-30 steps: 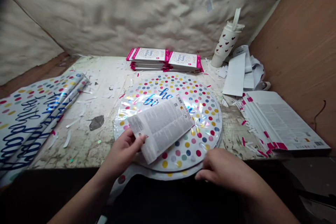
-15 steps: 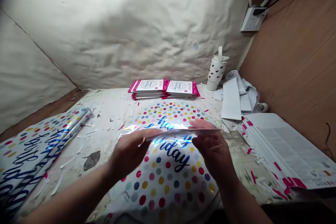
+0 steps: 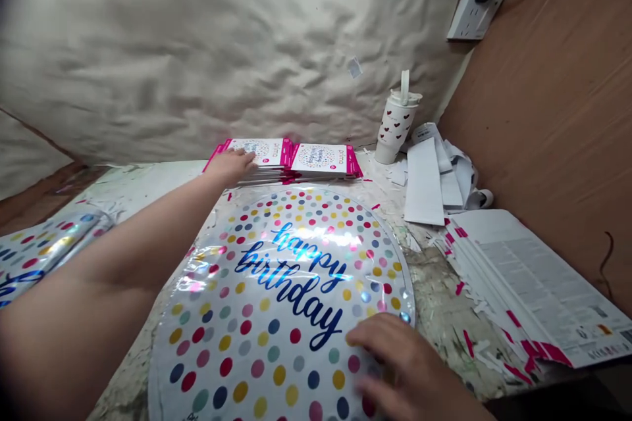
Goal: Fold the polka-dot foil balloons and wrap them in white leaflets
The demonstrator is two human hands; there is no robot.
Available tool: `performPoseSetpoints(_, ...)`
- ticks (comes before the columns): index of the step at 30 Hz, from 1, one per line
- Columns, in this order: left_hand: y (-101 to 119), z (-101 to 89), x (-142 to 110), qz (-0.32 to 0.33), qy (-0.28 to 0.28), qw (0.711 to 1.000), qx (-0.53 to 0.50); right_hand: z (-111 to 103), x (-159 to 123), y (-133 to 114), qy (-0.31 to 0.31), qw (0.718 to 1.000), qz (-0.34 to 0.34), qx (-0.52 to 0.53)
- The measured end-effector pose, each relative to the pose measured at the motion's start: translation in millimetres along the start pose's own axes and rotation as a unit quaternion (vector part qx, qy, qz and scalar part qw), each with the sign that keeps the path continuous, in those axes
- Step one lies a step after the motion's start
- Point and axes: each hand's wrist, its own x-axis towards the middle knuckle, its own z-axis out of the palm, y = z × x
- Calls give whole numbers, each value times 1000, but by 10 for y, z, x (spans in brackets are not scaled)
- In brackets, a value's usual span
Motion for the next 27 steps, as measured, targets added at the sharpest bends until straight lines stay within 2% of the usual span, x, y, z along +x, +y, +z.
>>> performPoseSetpoints(2, 235, -86, -112, 16, 4, 1000, -12, 147, -59, -141, -34, 987, -122, -98)
performPoseSetpoints(3, 398, -131, -248, 32, 0, 999, -19, 243, -90, -200, -26, 974, -172, -142)
performPoseSetpoints(4, 582, -167, -449, 77, -13, 996, -30, 337, -123, -247, -6, 963, -208, -174)
performPoseSetpoints(6, 967, -188, -1044, 135, -60, 988, -42, 465, -191, -313, 9, 952, -240, -189)
performPoseSetpoints(7, 1142, -167, -1417, 177, -105, 977, -55, 485, -223, -335, -3, 956, -236, -175)
performPoseSetpoints(8, 1290, -125, -1814, 264, -167, 946, -86, 476, -251, -352, -20, 963, -219, -153)
performPoseSetpoints(9, 1405, -66, -2211, 330, -193, 916, -122, 444, -273, -366, -43, 971, -198, -128)
performPoseSetpoints(11, 1524, 80, -2909, 347, -130, 915, -160, 361, -298, -384, -82, 980, -150, -97)
performPoseSetpoints(12, 1535, 154, -3178, 348, -90, 920, -155, 332, -303, -390, -87, 983, -131, -94)
performPoseSetpoints(14, 1502, 269, -3525, 350, -28, 926, -140, 328, -313, -394, -81, 983, -121, -108)
performPoseSetpoints(16, 1455, 306, -3648, 347, -3, 929, -129, 386, -324, -394, -53, 980, -141, -128)
performPoseSetpoints(18, 1438, 262, -3618, 323, -24, 935, -143, 455, -329, -392, -34, 978, -162, -128)
performPoseSetpoints(20, 1442, 174, -3498, 260, -90, 944, -183, 482, -308, -390, -28, 982, -154, -109)
performPoseSetpoints(22, 1422, 89, -3325, 159, -176, 942, -237, 444, -251, -388, -43, 988, -126, -78)
performPoseSetpoints(24, 1355, 38, -3129, 60, -270, 910, -307, 347, -162, -393, -77, 992, -91, -50)
performPoseSetpoints(27, 1227, 26, -2868, -1, -397, 812, -428, 163, -4, -444, -153, 987, -46, -25)
